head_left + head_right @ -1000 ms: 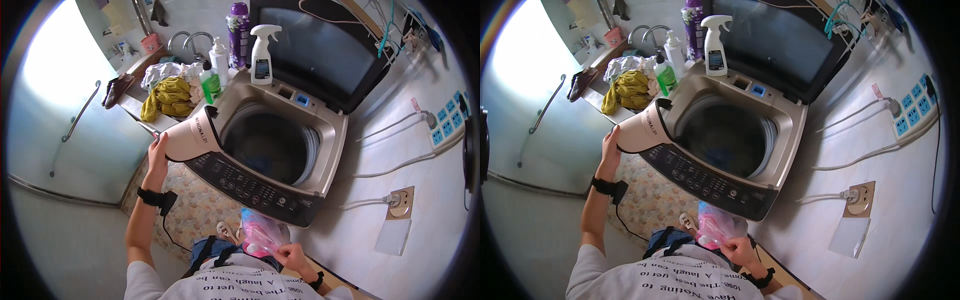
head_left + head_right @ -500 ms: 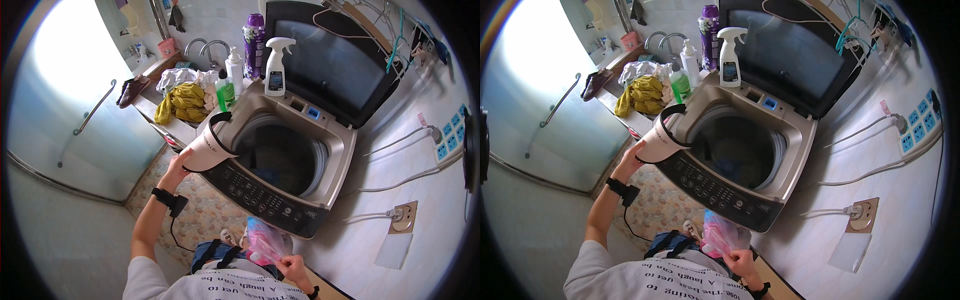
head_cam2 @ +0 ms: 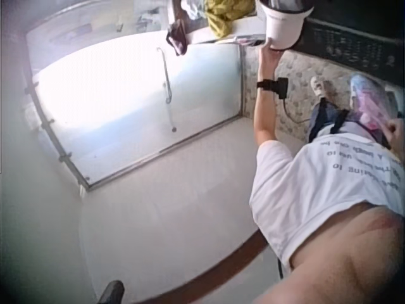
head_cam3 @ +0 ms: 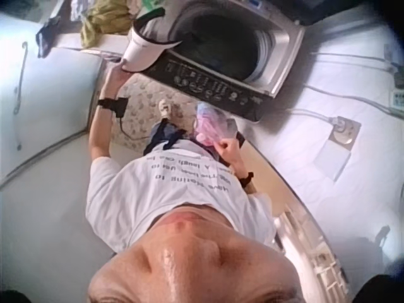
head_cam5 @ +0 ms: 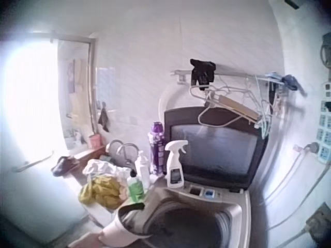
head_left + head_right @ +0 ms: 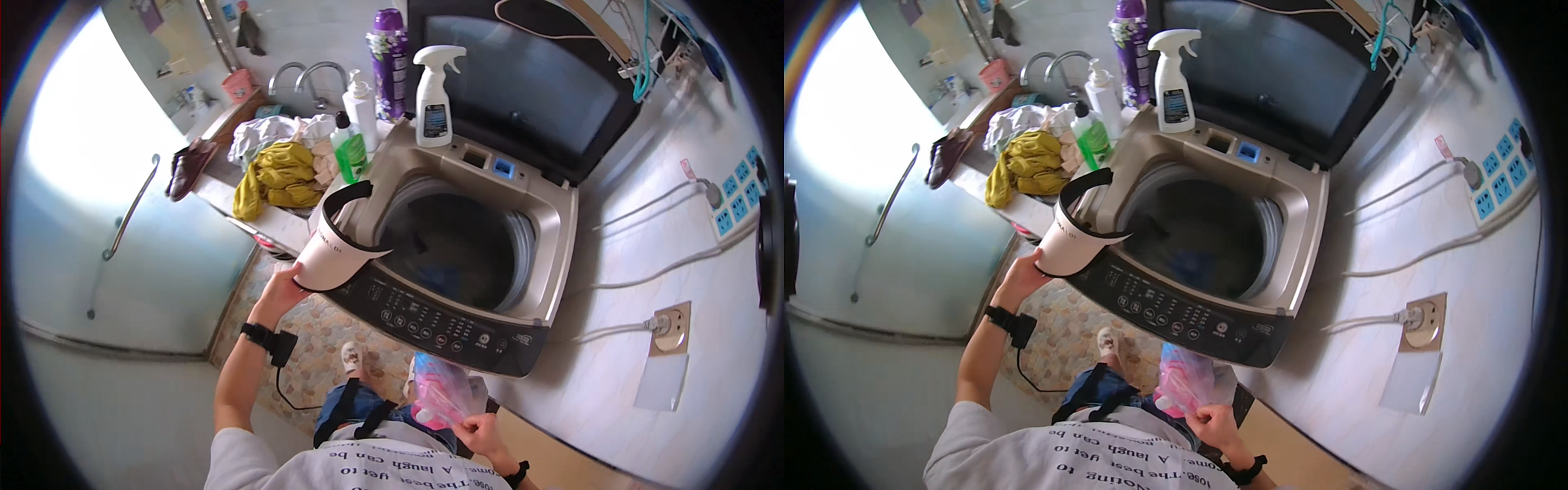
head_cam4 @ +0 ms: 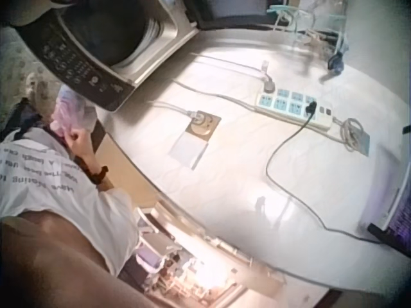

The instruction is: The person moves laundry items from a washing machine and a counter, gathers small plastic containers and a bag of laundry powder, and places them together.

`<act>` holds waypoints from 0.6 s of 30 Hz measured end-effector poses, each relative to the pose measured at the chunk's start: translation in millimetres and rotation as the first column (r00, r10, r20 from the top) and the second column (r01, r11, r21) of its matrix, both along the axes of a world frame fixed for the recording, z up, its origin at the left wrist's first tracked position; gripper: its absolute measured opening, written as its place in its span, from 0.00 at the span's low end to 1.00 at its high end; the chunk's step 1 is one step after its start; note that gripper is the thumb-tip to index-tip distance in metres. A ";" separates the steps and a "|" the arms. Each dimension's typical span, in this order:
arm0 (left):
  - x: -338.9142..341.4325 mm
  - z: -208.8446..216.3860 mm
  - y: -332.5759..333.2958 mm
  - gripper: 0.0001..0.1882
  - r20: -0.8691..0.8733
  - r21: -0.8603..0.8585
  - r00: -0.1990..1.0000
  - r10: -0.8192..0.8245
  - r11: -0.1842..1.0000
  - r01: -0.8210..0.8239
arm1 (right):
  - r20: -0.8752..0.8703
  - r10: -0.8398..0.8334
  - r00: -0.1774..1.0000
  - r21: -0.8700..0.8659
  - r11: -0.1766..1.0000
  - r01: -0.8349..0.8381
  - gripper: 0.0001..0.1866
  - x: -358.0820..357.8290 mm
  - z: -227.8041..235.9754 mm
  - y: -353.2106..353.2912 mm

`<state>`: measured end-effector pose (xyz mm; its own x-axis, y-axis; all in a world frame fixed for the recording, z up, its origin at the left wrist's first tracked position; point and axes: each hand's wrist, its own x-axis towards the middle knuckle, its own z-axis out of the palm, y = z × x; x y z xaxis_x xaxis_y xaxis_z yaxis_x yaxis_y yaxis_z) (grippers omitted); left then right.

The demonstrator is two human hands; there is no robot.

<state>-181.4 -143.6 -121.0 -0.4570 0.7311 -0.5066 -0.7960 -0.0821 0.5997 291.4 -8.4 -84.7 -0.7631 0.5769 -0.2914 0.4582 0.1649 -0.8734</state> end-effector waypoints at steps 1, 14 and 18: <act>-2.4 1.9 0.9 0.24 -0.085 0.054 0.994 -0.063 0.996 0.068 | 0.001 -0.009 1.000 0.006 1.000 0.009 0.19 -4.1 -0.5 -6.2; -95.3 47.4 -19.9 0.12 -0.236 0.111 0.953 -0.192 0.969 0.222 | 0.236 -0.233 0.943 0.169 0.966 0.197 0.20 -110.5 24.7 -120.8; -118.1 54.4 -34.9 0.11 -0.140 0.169 0.967 -0.211 0.958 0.233 | 0.250 -0.302 0.920 0.164 0.950 0.267 0.19 -134.6 27.6 -148.4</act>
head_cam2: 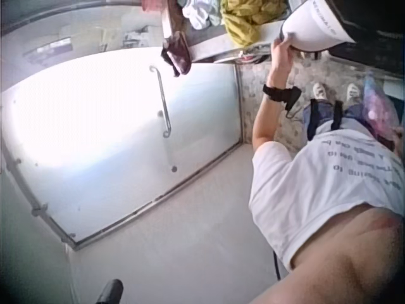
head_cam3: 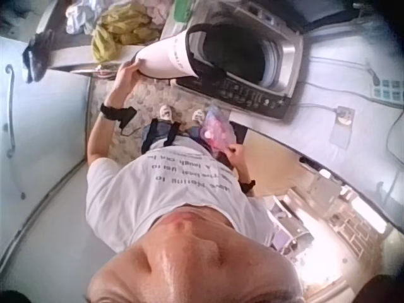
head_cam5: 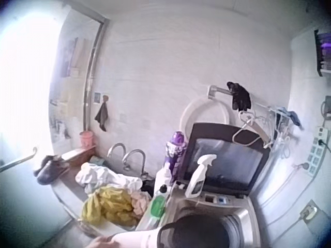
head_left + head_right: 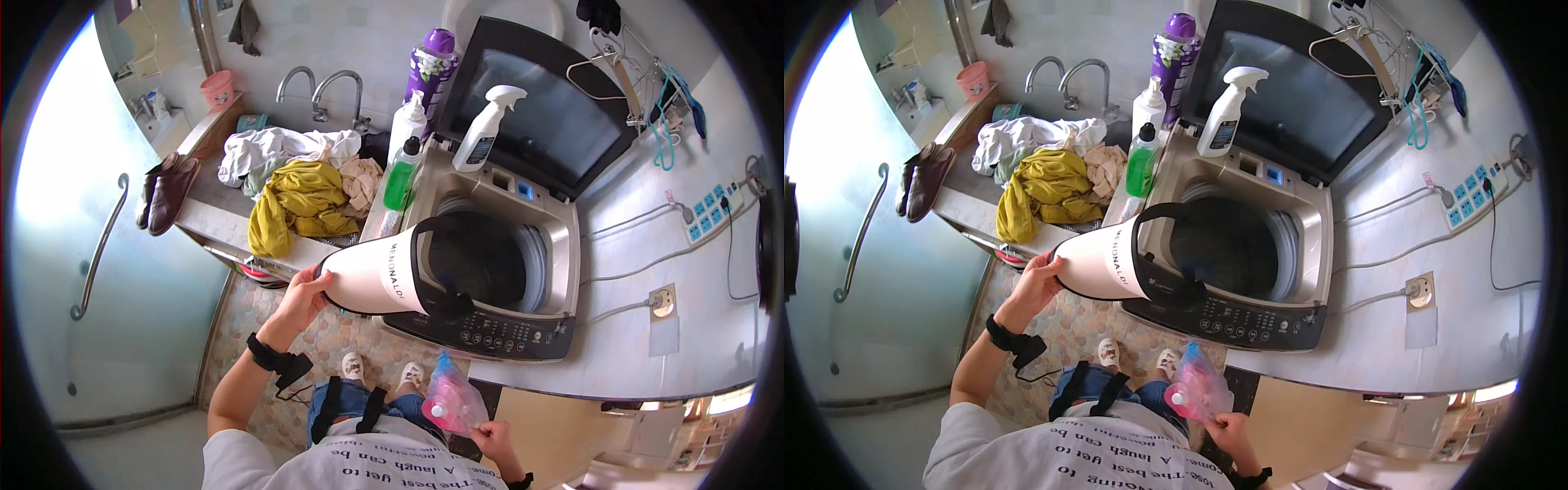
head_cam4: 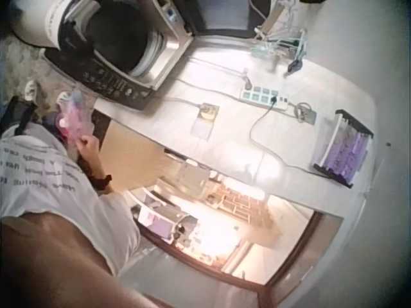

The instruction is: The person moves laundry items from a washing machine and a counter, gathers small plastic containers and a bag of laundry powder, and places them together.

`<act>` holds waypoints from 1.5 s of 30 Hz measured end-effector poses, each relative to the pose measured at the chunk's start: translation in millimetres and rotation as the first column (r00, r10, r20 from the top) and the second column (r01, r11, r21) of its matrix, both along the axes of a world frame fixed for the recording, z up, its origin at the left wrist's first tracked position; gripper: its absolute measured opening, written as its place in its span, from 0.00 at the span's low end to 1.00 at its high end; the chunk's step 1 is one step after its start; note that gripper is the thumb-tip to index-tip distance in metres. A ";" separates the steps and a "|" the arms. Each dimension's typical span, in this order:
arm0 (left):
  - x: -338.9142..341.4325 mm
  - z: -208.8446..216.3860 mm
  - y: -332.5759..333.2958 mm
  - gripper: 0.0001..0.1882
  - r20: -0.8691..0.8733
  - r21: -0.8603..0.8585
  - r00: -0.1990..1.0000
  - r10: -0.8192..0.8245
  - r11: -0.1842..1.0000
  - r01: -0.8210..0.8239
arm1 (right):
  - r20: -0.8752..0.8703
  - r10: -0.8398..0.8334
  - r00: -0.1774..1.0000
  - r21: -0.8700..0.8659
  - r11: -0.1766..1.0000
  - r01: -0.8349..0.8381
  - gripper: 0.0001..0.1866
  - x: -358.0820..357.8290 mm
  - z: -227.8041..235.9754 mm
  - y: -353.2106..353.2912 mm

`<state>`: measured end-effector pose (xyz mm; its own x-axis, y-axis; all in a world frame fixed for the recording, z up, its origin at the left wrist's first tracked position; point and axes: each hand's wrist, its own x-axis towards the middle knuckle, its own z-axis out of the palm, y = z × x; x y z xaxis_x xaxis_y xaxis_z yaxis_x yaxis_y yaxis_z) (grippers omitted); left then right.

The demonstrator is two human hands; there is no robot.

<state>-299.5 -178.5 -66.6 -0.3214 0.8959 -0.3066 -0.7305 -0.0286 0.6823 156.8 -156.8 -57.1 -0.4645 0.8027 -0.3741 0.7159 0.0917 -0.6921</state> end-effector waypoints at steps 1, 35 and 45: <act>-4.0 -0.4 0.1 0.11 0.000 0.004 1.000 -0.007 1.000 0.007 | 0.021 0.017 1.000 0.027 0.999 -0.017 0.18 -8.9 6.3 -8.0; -287.3 -126.2 -60.0 0.19 -0.171 -0.120 0.519 0.837 0.506 -0.854 | -0.038 0.105 0.994 0.067 0.992 -0.103 0.19 -12.7 -30.8 2.7; -312.8 -105.4 -108.6 0.27 -0.139 -0.360 0.757 0.638 0.680 -0.639 | 0.094 0.116 0.989 0.050 0.991 -0.121 0.19 -108.8 43.6 -16.9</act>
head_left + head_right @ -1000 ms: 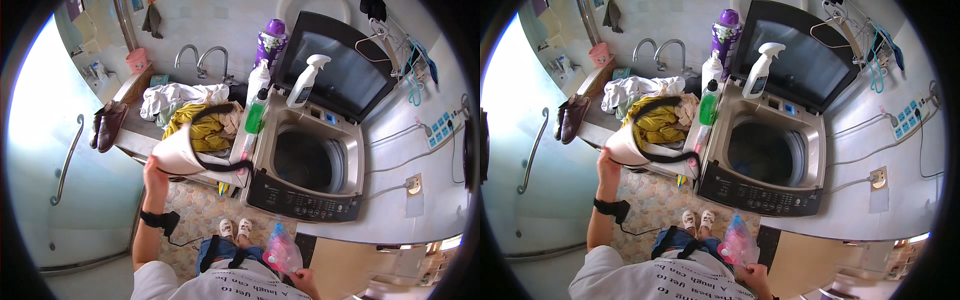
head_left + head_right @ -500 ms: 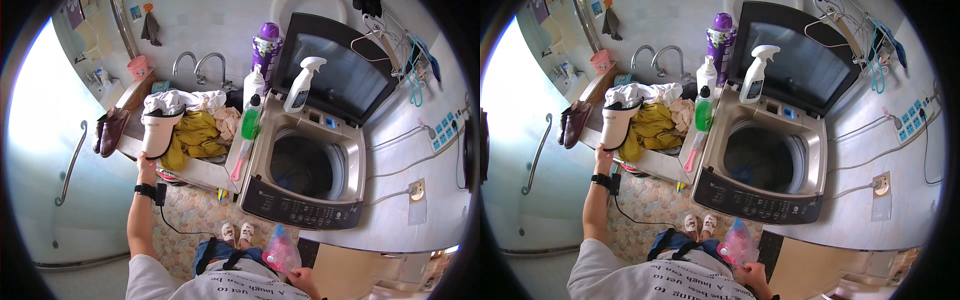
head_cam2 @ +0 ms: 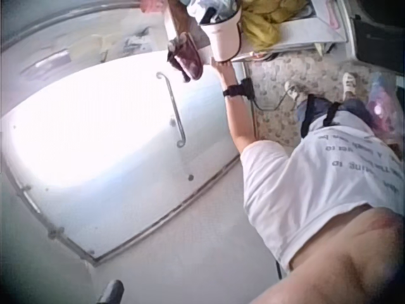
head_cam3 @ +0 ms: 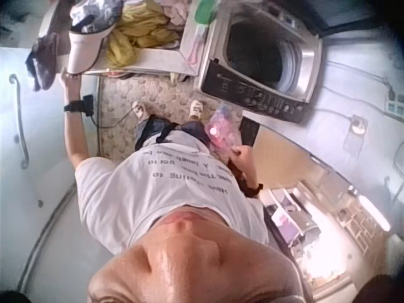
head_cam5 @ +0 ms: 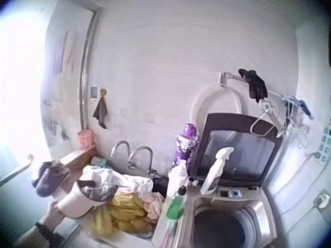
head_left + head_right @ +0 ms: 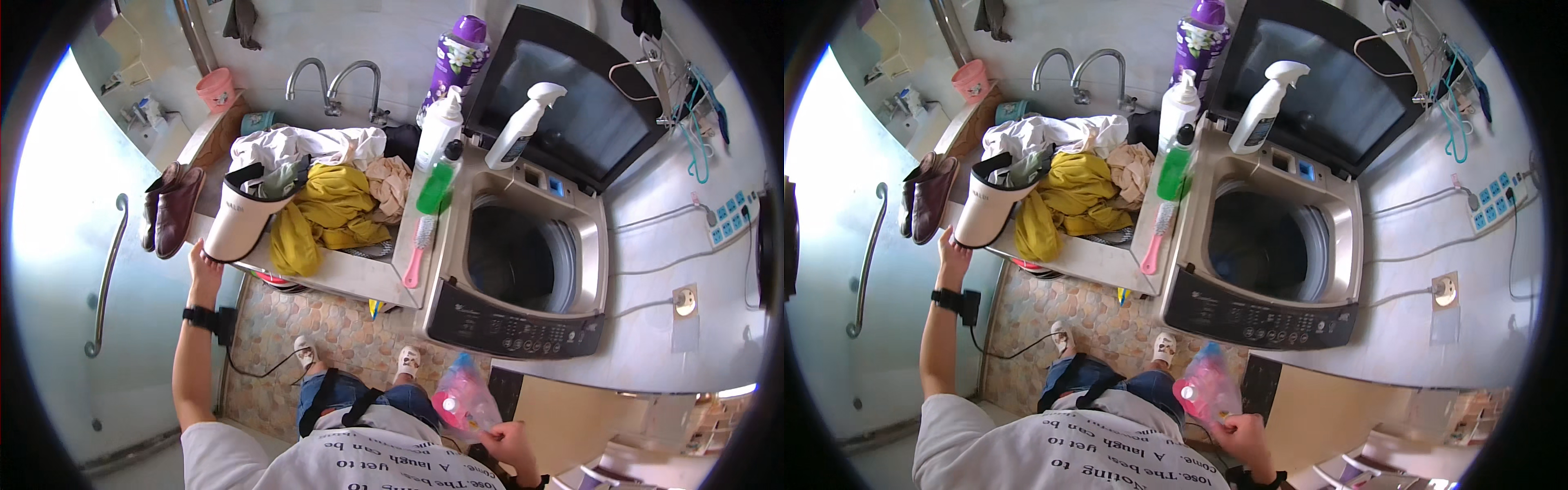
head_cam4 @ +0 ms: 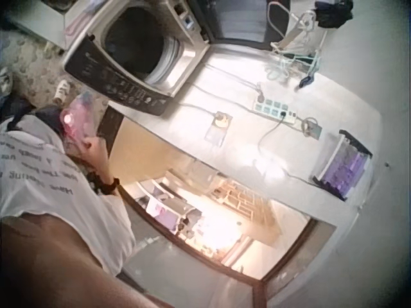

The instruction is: The person moves laundry items from a washing machine and a counter, gathers small plastic containers and a bag of laundry powder, and places them together.

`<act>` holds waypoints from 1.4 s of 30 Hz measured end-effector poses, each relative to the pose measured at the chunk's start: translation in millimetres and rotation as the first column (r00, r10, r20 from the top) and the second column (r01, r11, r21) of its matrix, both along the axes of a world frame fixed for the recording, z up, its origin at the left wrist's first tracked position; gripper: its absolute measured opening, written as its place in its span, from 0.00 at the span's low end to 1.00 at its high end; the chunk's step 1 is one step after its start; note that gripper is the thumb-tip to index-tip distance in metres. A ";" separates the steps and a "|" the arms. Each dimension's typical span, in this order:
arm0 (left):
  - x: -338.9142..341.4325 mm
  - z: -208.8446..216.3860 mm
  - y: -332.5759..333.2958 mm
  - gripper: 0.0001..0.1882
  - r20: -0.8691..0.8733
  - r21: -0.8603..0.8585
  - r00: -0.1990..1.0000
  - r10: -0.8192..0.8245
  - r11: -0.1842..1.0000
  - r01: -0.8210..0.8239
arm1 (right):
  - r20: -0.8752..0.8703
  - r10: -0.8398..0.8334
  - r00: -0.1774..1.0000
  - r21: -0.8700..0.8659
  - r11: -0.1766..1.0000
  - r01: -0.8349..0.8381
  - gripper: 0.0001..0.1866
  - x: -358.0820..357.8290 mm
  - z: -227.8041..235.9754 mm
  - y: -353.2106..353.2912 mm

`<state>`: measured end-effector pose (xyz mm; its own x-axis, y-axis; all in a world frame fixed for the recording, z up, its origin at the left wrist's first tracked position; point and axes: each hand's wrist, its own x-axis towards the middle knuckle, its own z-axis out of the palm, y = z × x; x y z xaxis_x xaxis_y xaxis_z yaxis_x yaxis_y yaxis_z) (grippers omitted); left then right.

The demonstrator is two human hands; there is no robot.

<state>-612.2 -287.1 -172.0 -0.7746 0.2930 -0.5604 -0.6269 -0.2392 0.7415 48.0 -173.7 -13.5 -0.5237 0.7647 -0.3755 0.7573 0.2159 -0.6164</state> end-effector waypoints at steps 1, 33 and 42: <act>5.6 3.5 -1.0 0.26 0.025 0.017 0.999 -0.036 0.999 0.035 | 0.070 -0.014 0.997 0.050 0.999 0.011 0.20 -13.4 9.9 -9.4; -57.6 233.2 0.5 0.21 -0.714 -0.565 -0.002 -0.701 0.574 0.593 | -0.594 0.072 0.801 0.119 0.993 -0.001 0.21 -387.1 226.4 70.4; -108.7 196.5 47.2 0.11 -0.569 -0.791 0.012 -0.822 0.551 0.265 | -0.755 0.255 0.604 0.165 0.965 -0.202 0.22 -402.9 193.8 143.8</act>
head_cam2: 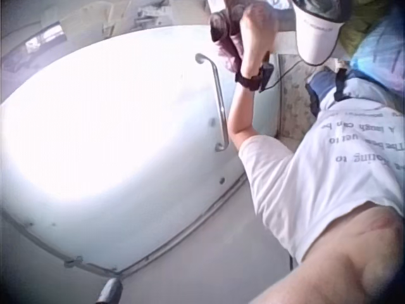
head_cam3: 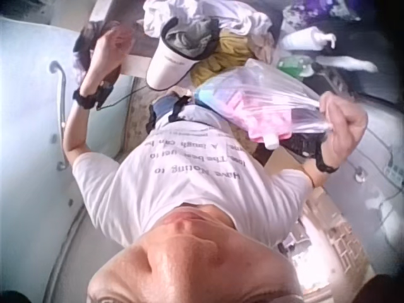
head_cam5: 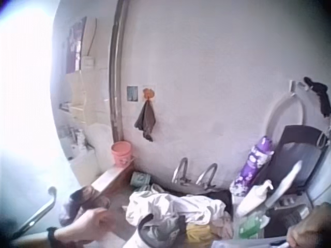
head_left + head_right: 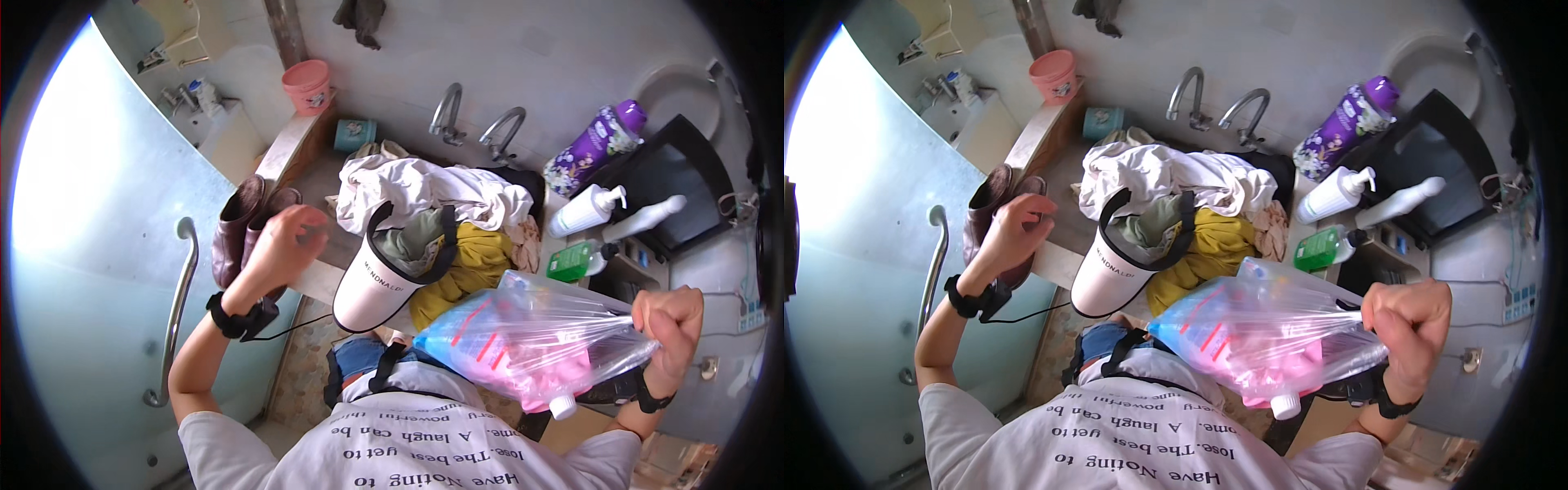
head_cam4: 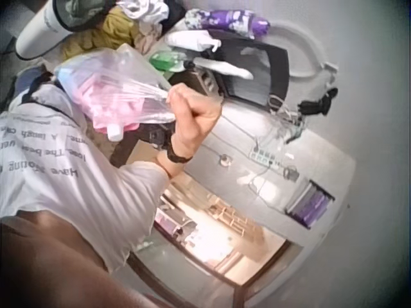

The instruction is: The person moves laundry items from a washing machine and a counter, gathers small plastic containers and a bag of laundry powder, and places them together.

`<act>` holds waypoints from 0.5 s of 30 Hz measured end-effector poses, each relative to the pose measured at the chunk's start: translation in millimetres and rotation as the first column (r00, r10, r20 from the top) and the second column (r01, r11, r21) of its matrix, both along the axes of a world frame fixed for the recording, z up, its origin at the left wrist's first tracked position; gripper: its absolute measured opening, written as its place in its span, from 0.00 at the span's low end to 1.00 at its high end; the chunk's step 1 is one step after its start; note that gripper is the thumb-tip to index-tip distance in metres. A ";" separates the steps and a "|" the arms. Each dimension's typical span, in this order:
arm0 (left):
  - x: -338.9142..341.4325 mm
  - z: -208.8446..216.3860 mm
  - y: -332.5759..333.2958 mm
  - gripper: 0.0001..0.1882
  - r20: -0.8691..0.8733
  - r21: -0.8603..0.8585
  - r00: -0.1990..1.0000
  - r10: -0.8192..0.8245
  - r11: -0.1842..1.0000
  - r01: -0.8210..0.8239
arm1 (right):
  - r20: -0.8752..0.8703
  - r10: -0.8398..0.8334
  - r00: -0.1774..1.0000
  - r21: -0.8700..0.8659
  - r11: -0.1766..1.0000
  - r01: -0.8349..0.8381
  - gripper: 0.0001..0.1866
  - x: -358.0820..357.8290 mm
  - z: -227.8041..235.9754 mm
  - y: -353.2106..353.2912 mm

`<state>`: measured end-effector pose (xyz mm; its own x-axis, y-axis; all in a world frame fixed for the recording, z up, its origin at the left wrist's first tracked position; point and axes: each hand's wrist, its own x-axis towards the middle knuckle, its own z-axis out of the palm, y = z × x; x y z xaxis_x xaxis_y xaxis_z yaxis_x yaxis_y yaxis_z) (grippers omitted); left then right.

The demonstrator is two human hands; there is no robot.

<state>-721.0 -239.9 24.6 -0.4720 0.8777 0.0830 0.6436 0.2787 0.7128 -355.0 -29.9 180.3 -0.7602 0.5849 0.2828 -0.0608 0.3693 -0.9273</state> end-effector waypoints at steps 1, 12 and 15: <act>-12.3 -8.3 -3.0 0.09 -0.087 -0.040 0.993 0.084 0.995 -0.088 | -0.004 0.005 1.000 -0.024 1.000 -0.005 0.22 -2.3 -1.8 5.9; -144.4 -78.4 -24.8 0.26 -0.448 -0.687 0.851 0.275 0.503 -0.525 | -0.020 -0.019 1.000 -0.128 0.992 0.017 0.23 -14.9 -13.8 40.0; -162.6 -87.2 -15.5 0.18 -0.348 -0.852 0.915 0.206 0.337 -0.400 | 0.004 -0.033 0.999 -0.121 0.992 0.033 0.23 -14.7 -15.2 41.2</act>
<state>-883.6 -255.3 -62.6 -0.7875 0.2750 -0.5516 0.4356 0.8814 -0.1826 -369.6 11.3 165.1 -0.7403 0.6397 0.2067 -0.0485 0.2558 -0.9655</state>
